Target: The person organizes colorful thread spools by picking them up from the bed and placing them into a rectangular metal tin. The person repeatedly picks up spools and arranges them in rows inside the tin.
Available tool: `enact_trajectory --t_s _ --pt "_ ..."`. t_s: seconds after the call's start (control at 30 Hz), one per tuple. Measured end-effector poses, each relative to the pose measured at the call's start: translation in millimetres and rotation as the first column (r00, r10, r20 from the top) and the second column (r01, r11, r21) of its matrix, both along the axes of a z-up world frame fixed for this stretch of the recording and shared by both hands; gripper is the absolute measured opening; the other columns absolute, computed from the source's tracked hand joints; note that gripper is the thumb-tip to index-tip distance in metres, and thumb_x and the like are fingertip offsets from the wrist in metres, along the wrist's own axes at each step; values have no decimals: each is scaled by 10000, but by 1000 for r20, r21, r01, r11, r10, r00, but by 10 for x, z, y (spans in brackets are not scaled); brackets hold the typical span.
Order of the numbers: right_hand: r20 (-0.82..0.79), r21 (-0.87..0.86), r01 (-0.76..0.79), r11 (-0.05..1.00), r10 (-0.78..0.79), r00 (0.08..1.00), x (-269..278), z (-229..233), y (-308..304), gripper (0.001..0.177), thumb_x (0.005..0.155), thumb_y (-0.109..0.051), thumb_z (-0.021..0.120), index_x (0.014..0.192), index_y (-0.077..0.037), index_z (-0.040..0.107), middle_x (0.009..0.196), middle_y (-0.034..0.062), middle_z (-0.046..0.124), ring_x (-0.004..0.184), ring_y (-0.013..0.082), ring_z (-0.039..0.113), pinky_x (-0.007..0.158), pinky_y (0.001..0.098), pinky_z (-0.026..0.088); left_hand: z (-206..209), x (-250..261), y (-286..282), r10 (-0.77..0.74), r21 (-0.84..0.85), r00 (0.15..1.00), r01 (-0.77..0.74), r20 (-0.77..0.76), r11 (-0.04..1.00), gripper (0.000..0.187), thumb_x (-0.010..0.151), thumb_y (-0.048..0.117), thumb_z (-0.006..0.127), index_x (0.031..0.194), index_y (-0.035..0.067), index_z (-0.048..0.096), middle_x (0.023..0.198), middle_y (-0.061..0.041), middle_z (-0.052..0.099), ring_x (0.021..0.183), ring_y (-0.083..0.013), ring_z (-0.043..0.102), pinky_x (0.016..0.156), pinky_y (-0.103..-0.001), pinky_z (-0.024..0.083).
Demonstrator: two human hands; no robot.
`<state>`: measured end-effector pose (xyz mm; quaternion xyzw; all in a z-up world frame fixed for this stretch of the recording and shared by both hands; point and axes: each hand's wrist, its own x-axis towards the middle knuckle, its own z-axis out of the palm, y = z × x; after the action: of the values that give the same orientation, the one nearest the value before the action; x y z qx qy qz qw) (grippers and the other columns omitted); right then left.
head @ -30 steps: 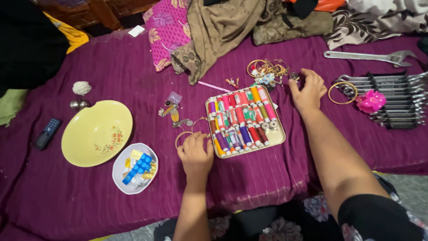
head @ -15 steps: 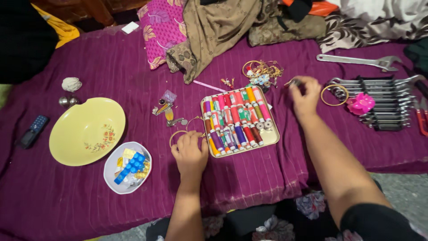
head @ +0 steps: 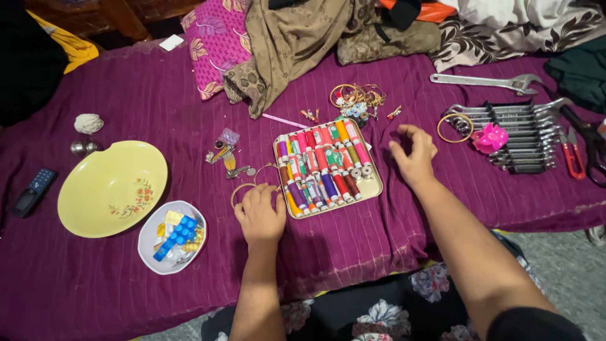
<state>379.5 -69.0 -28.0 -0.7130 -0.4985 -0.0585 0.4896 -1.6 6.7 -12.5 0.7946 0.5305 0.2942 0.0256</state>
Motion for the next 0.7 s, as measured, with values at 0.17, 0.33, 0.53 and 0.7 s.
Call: enact_trajectory --t_s 0.17,0.33,0.53,0.7 --pt "24 87 0 996 -2 1000 187 -74 464 348 925 -266 776 1228 -132 670 1239 54 654 1245 261 549 1101 453 332 50 17 -25 9 115 1000 -10 15 993 287 893 322 680 1136 172 714 1259 3 677 1243 -209 563 1028 -474 352" --pt "-197 32 -266 963 267 943 520 -142 943 337 898 -334 770 1192 -178 717 1301 10 649 1287 229 541 1149 440 375 124 40 -56 9 206 1000 -12 17 978 259 894 298 703 1115 163 706 1227 10 688 1209 -201 589 1029 -463 363" --pt "-26 -245 -163 956 162 987 449 -93 1138 331 772 -343 867 1062 -201 795 1346 37 596 1327 275 423 1094 496 295 201 60 -26 20 125 1000 -19 -6 992 248 871 314 709 1074 171 709 1198 20 689 1187 -207 584 997 -462 355" --pt "33 -264 -41 964 51 998 339 -7 1034 231 769 -295 902 952 -182 818 1261 51 645 1278 278 475 1008 530 306 204 65 -19 16 140 1000 -16 2 990 227 881 312 694 1064 178 706 1194 30 687 1177 -194 585 992 -458 346"
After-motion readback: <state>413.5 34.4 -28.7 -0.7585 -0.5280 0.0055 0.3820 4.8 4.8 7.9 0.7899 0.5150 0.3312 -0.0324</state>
